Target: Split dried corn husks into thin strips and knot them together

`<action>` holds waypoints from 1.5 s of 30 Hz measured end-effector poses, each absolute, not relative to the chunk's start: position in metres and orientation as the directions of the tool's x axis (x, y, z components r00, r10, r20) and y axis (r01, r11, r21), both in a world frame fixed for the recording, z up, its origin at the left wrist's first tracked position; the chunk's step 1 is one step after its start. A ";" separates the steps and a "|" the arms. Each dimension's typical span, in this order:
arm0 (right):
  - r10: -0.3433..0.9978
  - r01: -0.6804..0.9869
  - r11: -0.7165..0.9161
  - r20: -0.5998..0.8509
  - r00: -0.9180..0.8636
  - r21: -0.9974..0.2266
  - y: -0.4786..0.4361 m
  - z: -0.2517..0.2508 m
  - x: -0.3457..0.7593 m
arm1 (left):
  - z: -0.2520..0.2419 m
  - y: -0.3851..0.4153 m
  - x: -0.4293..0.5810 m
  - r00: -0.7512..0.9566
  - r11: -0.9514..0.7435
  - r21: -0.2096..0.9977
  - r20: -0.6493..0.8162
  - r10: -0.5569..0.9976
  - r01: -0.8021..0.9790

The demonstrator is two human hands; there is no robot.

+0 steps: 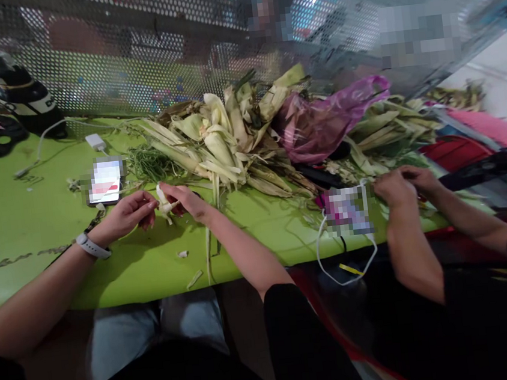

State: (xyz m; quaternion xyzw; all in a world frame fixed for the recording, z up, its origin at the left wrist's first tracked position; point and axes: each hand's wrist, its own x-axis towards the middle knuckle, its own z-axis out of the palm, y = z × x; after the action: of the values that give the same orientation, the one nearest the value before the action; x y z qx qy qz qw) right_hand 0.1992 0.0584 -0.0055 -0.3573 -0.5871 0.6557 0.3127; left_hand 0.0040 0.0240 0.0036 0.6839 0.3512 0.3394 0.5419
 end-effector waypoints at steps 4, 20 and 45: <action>0.866 0.020 -0.026 -0.032 -0.499 -0.999 0.054 0.001 0.198 | 0.008 0.023 0.002 0.571 -0.129 0.986 0.046 0.820 0.107; 0.871 0.106 0.215 0.142 -0.470 -0.971 0.046 -0.005 0.188 | 0.004 0.025 0.002 0.578 0.036 0.994 -0.088 0.811 0.101; 0.924 -0.051 0.242 0.247 -0.292 -0.969 0.050 -0.005 0.186 | 0.008 0.019 0.009 0.573 0.275 0.961 -0.244 0.783 0.034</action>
State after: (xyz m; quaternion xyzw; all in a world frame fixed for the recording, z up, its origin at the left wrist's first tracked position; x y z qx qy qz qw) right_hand 0.1861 0.0495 -0.0053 -0.3499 -0.6241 0.5063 0.4814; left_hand 0.0086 0.0189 0.0079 0.5403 0.3780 0.2661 0.7031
